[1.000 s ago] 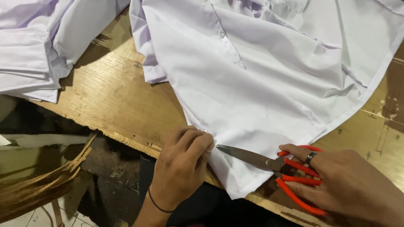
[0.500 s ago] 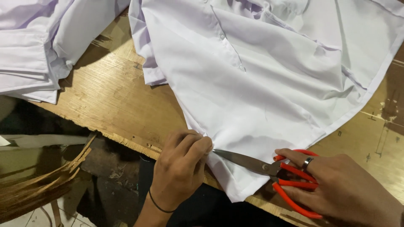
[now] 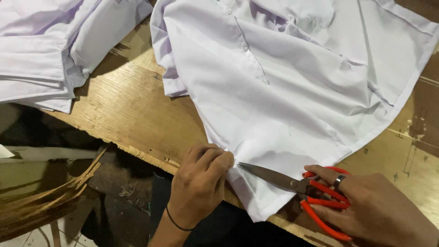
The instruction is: Trimming loose threads and excess fabric from white shirts using scissors on a factory workbench.
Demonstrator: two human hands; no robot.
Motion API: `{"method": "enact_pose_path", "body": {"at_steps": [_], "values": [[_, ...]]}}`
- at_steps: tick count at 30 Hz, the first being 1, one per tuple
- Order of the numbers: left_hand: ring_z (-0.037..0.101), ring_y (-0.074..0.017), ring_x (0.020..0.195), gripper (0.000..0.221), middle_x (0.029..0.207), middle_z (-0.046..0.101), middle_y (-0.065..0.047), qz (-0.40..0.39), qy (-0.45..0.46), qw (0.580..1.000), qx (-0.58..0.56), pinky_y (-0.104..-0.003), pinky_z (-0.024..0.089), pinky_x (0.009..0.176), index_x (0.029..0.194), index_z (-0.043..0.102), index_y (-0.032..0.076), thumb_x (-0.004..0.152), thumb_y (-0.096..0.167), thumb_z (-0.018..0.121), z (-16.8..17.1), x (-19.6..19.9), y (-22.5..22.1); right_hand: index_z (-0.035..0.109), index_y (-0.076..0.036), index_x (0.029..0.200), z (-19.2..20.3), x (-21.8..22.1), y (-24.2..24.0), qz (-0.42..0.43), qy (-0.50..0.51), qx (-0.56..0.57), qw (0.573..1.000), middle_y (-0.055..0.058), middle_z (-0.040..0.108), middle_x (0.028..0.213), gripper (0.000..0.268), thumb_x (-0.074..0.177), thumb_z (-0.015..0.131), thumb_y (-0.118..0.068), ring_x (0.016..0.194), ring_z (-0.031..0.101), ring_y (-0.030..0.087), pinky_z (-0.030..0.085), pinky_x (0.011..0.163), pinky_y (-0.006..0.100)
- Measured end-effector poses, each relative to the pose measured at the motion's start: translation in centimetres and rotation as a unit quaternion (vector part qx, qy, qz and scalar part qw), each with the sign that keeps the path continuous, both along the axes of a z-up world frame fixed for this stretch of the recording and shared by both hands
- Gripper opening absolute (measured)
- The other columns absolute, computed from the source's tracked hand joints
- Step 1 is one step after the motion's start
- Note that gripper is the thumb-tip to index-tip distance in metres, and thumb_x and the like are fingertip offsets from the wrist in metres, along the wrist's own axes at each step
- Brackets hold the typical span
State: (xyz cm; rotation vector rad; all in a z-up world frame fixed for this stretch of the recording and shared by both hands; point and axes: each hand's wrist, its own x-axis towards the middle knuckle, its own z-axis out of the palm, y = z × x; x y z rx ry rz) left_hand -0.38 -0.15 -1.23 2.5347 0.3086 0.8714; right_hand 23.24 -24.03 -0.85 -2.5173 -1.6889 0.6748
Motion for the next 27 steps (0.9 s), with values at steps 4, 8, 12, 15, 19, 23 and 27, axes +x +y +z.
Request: {"method": "enact_pose_path", "body": {"at_steps": [4, 8, 12, 15, 19, 23, 27], "values": [[0.060, -0.0330, 0.084, 0.019, 0.083, 0.064, -0.014, -0.003, 0.004, 1.000, 0.000, -0.045, 0.055, 0.083, 0.101, 0.057, 0.003, 0.091, -0.012, 0.052, 0.1, 0.1, 0.0, 0.069, -0.036, 0.130, 0.4, -0.2, 0.7, -0.012, 0.014, 0.003, 1.000, -0.025, 0.083, 0.113, 0.068, 0.069, 0.086, -0.061, 0.068, 0.083, 0.027, 0.063, 0.063, 0.038], [0.060, -0.0339, 0.086, 0.013, 0.088, 0.064, -0.014, -0.022, -0.028, 0.999, -0.001, -0.045, 0.055, 0.085, 0.101, 0.059, 0.001, 0.096, -0.006, 0.050, -0.2, -0.2, 0.1, 0.064, -0.038, 0.138, 1.5, -0.3, 2.0, -0.009, -0.012, -0.013, 1.000, -0.006, 0.084, 0.103, 0.074, 0.073, 0.082, -0.069, 0.075, 0.078, 0.032, 0.059, 0.064, 0.040], [0.067, -0.0285, 0.096, 0.014, 0.099, 0.069, -0.008, 0.060, -0.019, 0.997, -0.054, -0.038, 0.053, 0.087, 0.102, 0.067, 0.008, 0.099, 0.015, 0.055, -1.6, 0.1, -0.9, 0.063, -0.034, 0.137, 4.8, 0.2, 2.7, -0.003, 0.052, 0.005, 0.999, -0.003, 0.077, 0.093, 0.063, 0.079, 0.077, -0.055, 0.080, 0.075, 0.024, 0.057, 0.067, 0.036], [0.069, -0.0268, 0.094, 0.018, 0.100, 0.071, -0.009, 0.109, -0.035, 0.993, -0.036, -0.038, 0.055, 0.084, 0.103, 0.070, 0.007, 0.100, 0.018, 0.055, -2.3, 0.2, -1.1, 0.067, -0.024, 0.132, 6.6, 1.0, 3.4, 0.038, 0.085, 0.067, 0.993, -0.004, 0.079, 0.083, 0.057, 0.081, 0.079, -0.046, 0.070, 0.076, 0.019, 0.056, 0.063, 0.033], [0.068, -0.0280, 0.091, 0.014, 0.097, 0.071, -0.010, 0.095, -0.038, 0.994, -0.033, -0.039, 0.056, 0.083, 0.104, 0.069, 0.005, 0.098, 0.013, 0.059, -1.8, 0.0, -1.0, 0.068, -0.020, 0.128, 7.5, 1.8, 4.1, 0.105, 0.091, 0.140, 0.980, -0.001, 0.079, 0.075, 0.055, 0.079, 0.085, -0.038, 0.056, 0.073, 0.017, 0.055, 0.056, 0.030], [0.064, -0.0317, 0.098, 0.016, 0.097, 0.070, -0.011, 0.070, 0.000, 0.996, -0.050, -0.042, 0.052, 0.090, 0.104, 0.065, 0.004, 0.100, 0.014, 0.053, -1.3, -0.3, -0.6, 0.068, -0.026, 0.126, 7.6, 1.6, 4.5, 0.094, 0.113, 0.089, 0.985, -0.005, 0.077, 0.072, 0.052, 0.079, 0.083, -0.040, 0.059, 0.073, 0.015, 0.055, 0.061, 0.028], [0.061, -0.0337, 0.090, 0.014, 0.097, 0.067, -0.013, 0.038, -0.034, 0.998, -0.032, -0.044, 0.050, 0.082, 0.101, 0.061, 0.002, 0.101, 0.010, 0.049, -0.3, -0.6, -0.4, 0.069, -0.027, 0.128, 6.0, 1.2, 4.2, 0.068, 0.111, 0.097, 0.987, -0.013, 0.088, 0.089, 0.058, 0.074, 0.087, -0.041, 0.055, 0.080, 0.005, 0.061, 0.056, 0.023]]}}
